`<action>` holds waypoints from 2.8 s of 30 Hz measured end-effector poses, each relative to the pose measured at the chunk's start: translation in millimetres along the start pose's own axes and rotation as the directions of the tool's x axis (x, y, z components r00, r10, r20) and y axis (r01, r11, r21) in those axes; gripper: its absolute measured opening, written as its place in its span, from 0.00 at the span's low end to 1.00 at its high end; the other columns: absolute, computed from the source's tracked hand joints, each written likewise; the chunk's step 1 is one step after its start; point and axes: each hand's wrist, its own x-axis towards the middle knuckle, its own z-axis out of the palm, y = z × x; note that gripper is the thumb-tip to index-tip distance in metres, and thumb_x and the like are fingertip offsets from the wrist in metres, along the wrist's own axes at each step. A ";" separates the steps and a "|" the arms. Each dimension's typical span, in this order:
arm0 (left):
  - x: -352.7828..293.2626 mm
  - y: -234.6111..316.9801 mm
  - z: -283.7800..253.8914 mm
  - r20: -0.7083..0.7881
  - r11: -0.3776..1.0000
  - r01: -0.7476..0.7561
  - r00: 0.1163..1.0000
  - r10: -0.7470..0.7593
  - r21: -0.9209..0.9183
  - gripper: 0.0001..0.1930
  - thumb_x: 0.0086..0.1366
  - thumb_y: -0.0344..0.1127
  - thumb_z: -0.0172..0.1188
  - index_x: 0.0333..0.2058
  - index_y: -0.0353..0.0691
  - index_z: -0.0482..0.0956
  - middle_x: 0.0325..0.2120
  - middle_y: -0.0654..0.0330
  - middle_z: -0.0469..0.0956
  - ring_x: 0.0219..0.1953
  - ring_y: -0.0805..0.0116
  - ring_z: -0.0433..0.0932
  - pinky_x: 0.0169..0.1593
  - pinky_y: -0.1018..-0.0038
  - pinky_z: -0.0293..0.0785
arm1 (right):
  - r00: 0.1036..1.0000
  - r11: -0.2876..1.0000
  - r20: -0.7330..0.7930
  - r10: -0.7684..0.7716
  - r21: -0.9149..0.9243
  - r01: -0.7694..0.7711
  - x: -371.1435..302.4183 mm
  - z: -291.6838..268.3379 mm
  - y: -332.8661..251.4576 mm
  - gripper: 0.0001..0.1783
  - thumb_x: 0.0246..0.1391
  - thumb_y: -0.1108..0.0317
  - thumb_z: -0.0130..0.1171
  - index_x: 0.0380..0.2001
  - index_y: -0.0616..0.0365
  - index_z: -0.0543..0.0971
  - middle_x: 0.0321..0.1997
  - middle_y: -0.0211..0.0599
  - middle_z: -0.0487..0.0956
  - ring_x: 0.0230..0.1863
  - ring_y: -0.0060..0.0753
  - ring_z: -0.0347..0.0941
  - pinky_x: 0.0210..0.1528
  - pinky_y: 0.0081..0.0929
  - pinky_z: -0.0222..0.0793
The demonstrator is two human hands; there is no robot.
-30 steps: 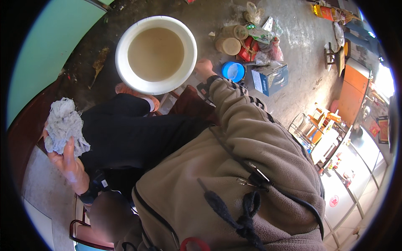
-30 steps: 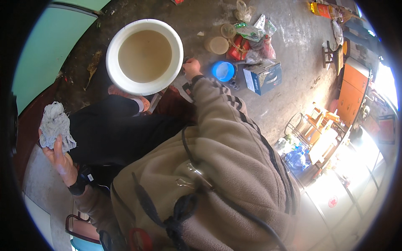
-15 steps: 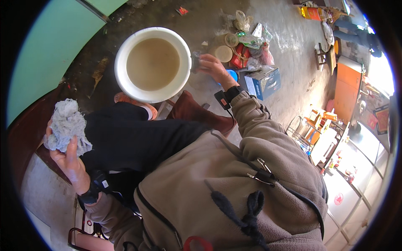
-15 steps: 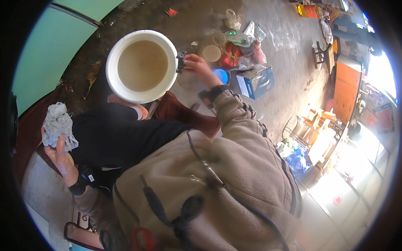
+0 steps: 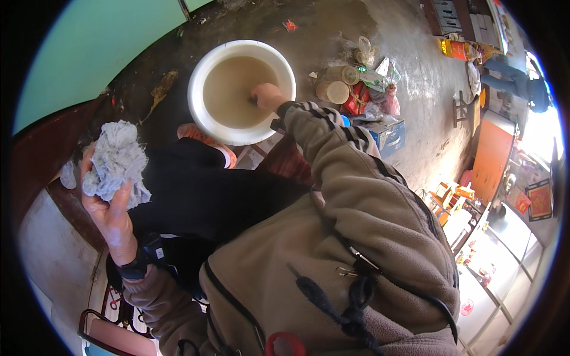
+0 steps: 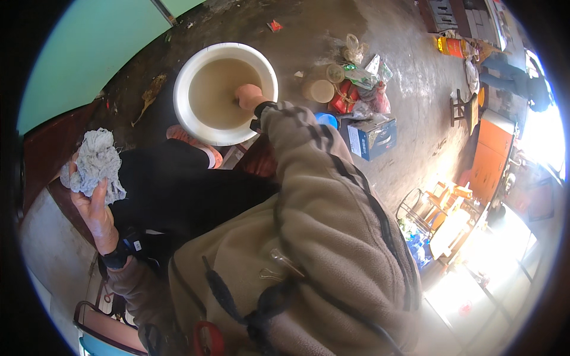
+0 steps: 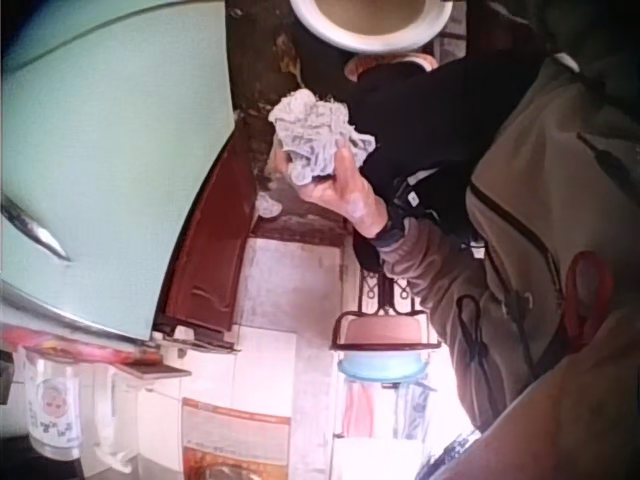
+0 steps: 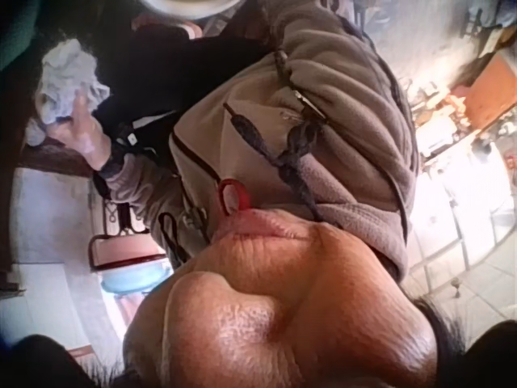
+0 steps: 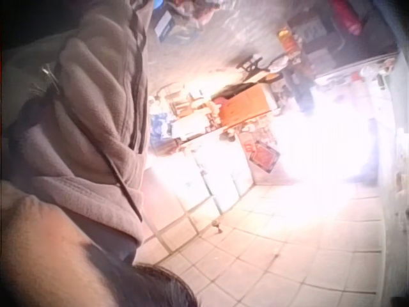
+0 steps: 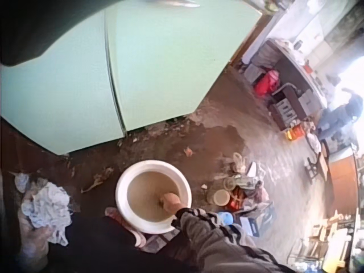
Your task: The person squats in a kitchen, dips a cloth into a bucket of water, and wipes the exterior and interior of a green cabinet. They open the cabinet door to clean the inside, then close it and wipe the countertop above.
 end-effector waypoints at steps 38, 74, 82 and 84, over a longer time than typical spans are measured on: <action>4.4 13.1 14.2 0.065 0.996 -0.045 0.997 0.040 0.077 0.29 0.46 0.31 0.62 0.51 0.34 0.70 0.50 0.56 0.70 0.51 0.67 0.69 0.56 0.70 0.63 | 0.884 0.981 -0.427 -0.191 -0.055 0.185 86.4 -76.7 -63.1 0.15 0.34 0.70 0.62 0.32 0.57 0.77 0.43 0.38 0.72 0.48 0.45 0.68 0.46 0.38 0.69; 4.1 6.3 10.5 0.001 1.000 0.000 1.000 0.000 -0.007 0.31 0.50 0.22 0.56 0.56 0.34 0.66 0.54 0.53 0.68 0.56 0.62 0.67 0.61 0.66 0.58 | 0.806 0.906 -0.473 0.355 0.389 -0.171 -83.1 -47.8 83.4 0.14 0.39 0.68 0.61 0.35 0.53 0.77 0.37 0.42 0.78 0.43 0.48 0.73 0.44 0.38 0.69; 6.4 5.8 4.9 -0.021 0.996 0.047 0.999 -0.045 0.075 0.30 0.53 0.25 0.55 0.58 0.32 0.62 0.53 0.52 0.68 0.55 0.61 0.68 0.59 0.66 0.60 | 0.686 0.709 -0.252 0.682 0.458 -0.536 -118.4 22.9 123.6 0.20 0.38 0.63 0.65 0.39 0.51 0.77 0.39 0.43 0.79 0.44 0.47 0.74 0.46 0.36 0.69; 6.4 7.1 4.0 -0.023 0.994 0.050 0.999 -0.048 0.094 0.30 0.55 0.26 0.55 0.58 0.31 0.61 0.53 0.51 0.68 0.55 0.61 0.68 0.60 0.67 0.60 | 0.667 0.702 -0.278 0.691 0.482 -0.525 -115.7 36.9 124.8 0.21 0.38 0.62 0.65 0.40 0.52 0.77 0.40 0.43 0.79 0.45 0.47 0.74 0.47 0.37 0.69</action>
